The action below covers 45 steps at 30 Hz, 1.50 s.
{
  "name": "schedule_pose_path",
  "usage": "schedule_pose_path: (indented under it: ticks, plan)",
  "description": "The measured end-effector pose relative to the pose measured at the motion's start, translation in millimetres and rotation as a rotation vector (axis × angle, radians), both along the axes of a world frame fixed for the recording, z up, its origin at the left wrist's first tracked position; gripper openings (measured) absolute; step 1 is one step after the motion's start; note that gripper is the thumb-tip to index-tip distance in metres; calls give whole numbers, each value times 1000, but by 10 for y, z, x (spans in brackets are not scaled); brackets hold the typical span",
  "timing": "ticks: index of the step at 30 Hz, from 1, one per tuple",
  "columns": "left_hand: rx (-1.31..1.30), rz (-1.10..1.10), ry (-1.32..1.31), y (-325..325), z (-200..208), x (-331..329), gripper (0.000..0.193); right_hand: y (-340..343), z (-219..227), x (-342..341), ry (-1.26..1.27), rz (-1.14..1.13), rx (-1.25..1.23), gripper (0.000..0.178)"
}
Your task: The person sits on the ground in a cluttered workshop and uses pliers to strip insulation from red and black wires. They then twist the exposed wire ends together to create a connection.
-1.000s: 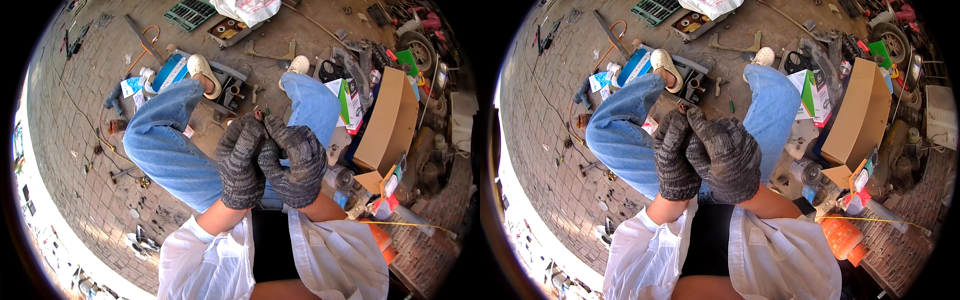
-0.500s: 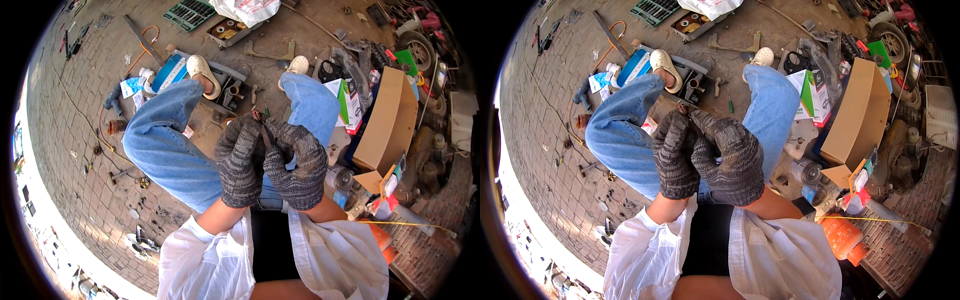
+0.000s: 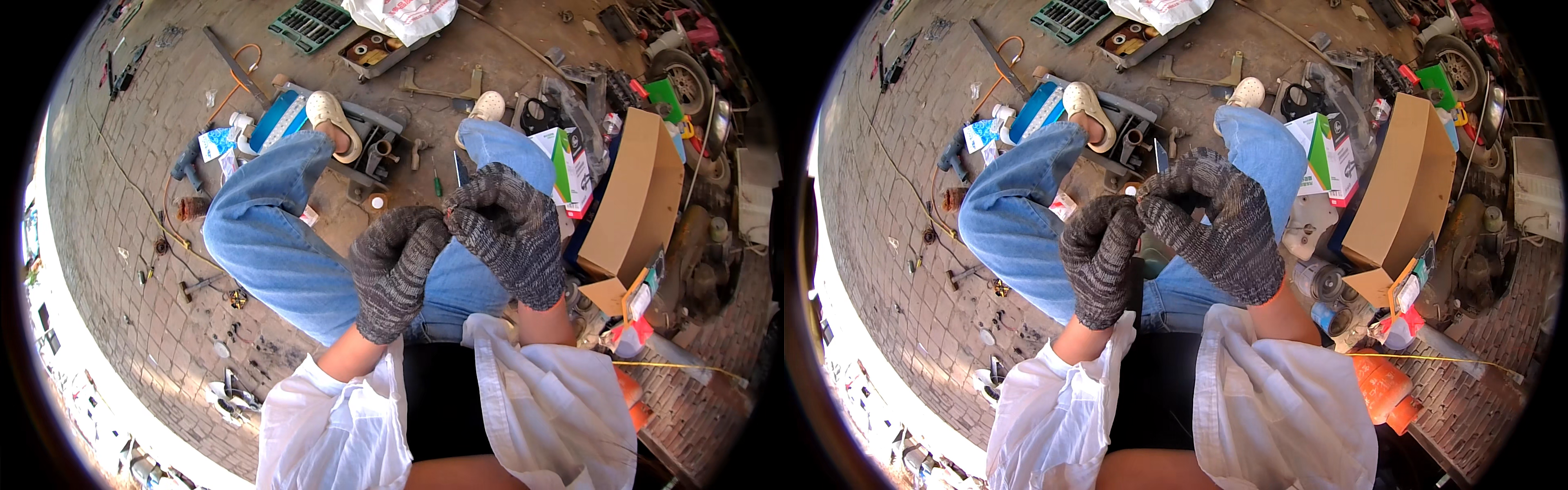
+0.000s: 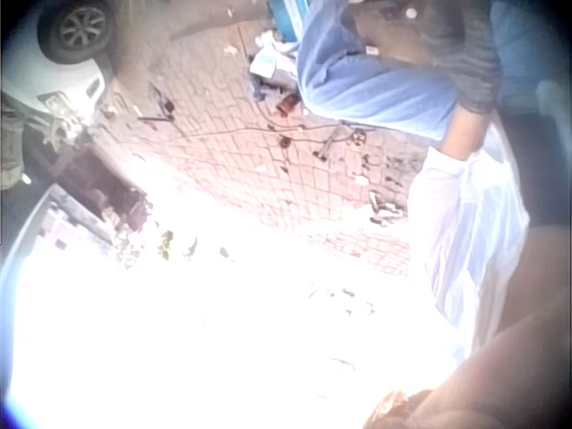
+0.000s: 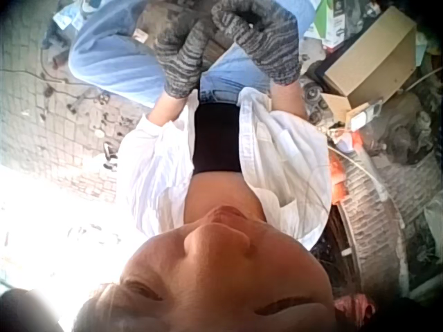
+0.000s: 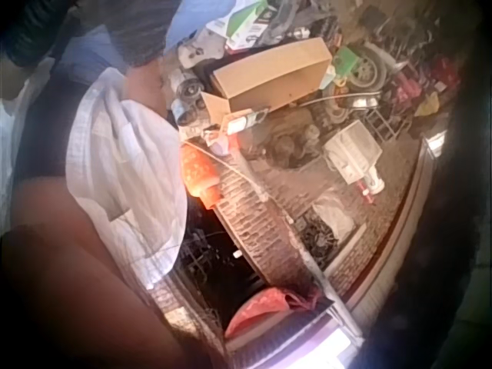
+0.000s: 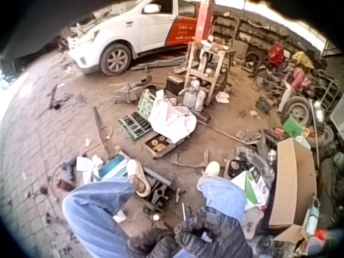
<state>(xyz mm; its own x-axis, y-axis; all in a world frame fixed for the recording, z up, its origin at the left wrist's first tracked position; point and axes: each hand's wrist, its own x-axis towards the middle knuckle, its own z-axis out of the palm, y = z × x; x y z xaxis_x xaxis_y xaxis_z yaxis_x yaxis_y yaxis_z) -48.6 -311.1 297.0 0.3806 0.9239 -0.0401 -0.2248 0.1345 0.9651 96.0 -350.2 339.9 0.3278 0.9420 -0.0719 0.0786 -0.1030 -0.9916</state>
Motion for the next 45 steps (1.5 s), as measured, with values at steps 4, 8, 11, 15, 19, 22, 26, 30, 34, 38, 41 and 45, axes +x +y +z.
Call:
schedule_pose_path:
  ticks: [4,8,11,15,19,22,26,30,34,38,41,45]
  plan:
    - [-505,-163,-241,93,-23,-53,24,43,-154,80,13,66,36,13]
    - [-754,-307,-429,164,-95,-66,23,68,-189,82,-9,107,33,9]
    - [-817,-359,-465,210,-130,-73,21,115,-148,99,-226,157,37,8]
    - [-729,-366,-472,217,-196,-88,24,189,-207,83,-662,63,254,17]
    - [-465,-350,-329,163,39,-122,26,196,-401,300,-576,-16,-59,17]
    - [-615,-387,-389,291,-65,-122,25,125,-349,367,-394,-36,-248,18]
    - [-553,-232,-175,284,110,-63,33,57,-319,405,-418,-72,-168,17]
    - [-533,-172,-62,287,120,-68,38,36,-207,344,-563,-43,51,18]
    - [-331,-226,41,287,140,-70,33,78,-68,240,-554,-15,105,20]
    - [-78,-216,174,273,140,-26,28,118,26,206,-770,2,164,21]
    - [76,-182,278,260,148,-15,30,54,-59,239,-780,-55,236,21]
    - [346,-114,370,240,132,31,41,50,92,135,-662,-51,138,19]
